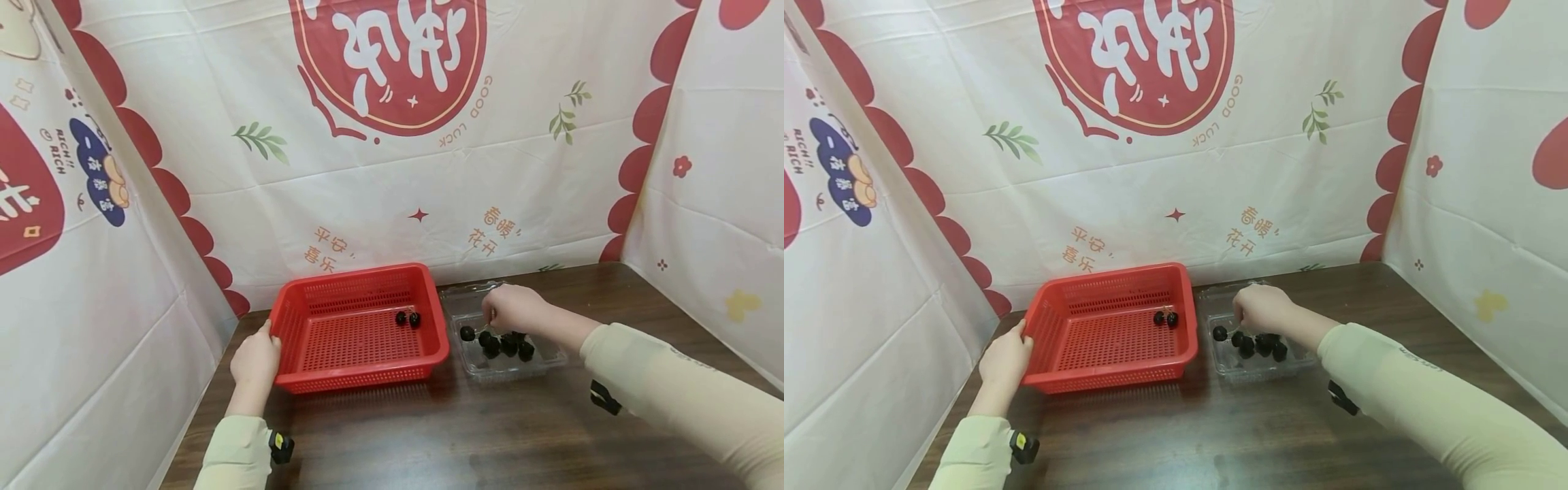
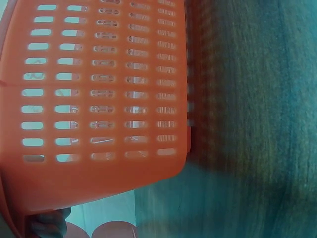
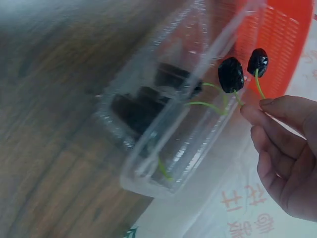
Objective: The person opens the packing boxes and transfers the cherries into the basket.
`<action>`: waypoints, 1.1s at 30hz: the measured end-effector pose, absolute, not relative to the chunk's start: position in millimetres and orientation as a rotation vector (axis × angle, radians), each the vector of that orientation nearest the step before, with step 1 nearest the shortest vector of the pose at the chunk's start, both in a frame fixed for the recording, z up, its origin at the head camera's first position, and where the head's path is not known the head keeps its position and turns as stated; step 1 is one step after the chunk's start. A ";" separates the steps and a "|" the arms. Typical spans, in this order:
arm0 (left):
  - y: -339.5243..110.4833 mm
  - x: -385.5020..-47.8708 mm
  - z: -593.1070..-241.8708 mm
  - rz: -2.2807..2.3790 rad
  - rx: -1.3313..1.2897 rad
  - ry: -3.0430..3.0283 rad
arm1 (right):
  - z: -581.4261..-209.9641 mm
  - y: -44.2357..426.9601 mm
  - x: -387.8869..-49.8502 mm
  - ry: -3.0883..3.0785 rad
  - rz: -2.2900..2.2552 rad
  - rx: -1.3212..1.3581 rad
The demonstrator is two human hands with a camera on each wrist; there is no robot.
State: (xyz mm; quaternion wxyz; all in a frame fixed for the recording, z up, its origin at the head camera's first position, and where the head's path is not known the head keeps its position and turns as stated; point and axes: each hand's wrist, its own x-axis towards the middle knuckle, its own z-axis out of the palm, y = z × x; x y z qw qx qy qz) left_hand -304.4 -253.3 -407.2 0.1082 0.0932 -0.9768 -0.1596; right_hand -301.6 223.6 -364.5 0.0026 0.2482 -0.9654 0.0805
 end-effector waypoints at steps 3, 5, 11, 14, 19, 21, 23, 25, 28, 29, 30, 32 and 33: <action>-253.3 -303.8 -407.0 -0.468 0.283 -2.876 | -357.9 220.9 -302.3 -3.010 0.287 0.755; -253.1 -304.2 -407.1 -0.467 0.287 -2.874 | -354.1 219.7 -303.4 -2.991 0.324 0.759; -252.0 -306.1 -407.2 -0.473 0.287 -2.871 | -342.3 217.5 -307.0 -2.943 0.414 0.786; -251.9 -306.9 -407.3 -0.481 0.286 -2.872 | -338.3 216.4 -310.9 -2.915 0.425 0.790; -254.0 -306.9 -407.8 -0.479 0.293 -2.872 | -330.9 210.5 -317.2 -2.896 0.418 0.791; -254.6 -306.5 -407.7 -0.477 0.295 -2.874 | -326.9 207.0 -319.5 -2.912 0.413 0.771; -254.6 -306.1 -407.7 -0.481 0.297 -2.879 | -321.9 203.0 -321.6 -2.920 0.405 0.757; -254.4 -306.2 -407.6 -0.485 0.299 -2.883 | -316.7 198.2 -324.5 -2.907 0.407 0.760; -253.7 -306.3 -407.1 -0.494 0.306 -2.886 | -308.1 189.6 -327.1 -2.869 0.405 0.766; -253.4 -306.1 -406.8 -0.496 0.307 -2.886 | -305.6 186.4 -327.9 -2.859 0.406 0.764; -253.0 -305.9 -406.3 -0.496 0.308 -2.886 | -303.4 183.2 -328.6 -2.846 0.401 0.761; -252.2 -305.4 -405.6 -0.500 0.310 -2.888 | -299.7 177.1 -329.2 -2.834 0.392 0.753; -252.0 -305.3 -405.5 -0.499 0.311 -2.888 | -298.3 174.2 -329.6 -2.825 0.391 0.761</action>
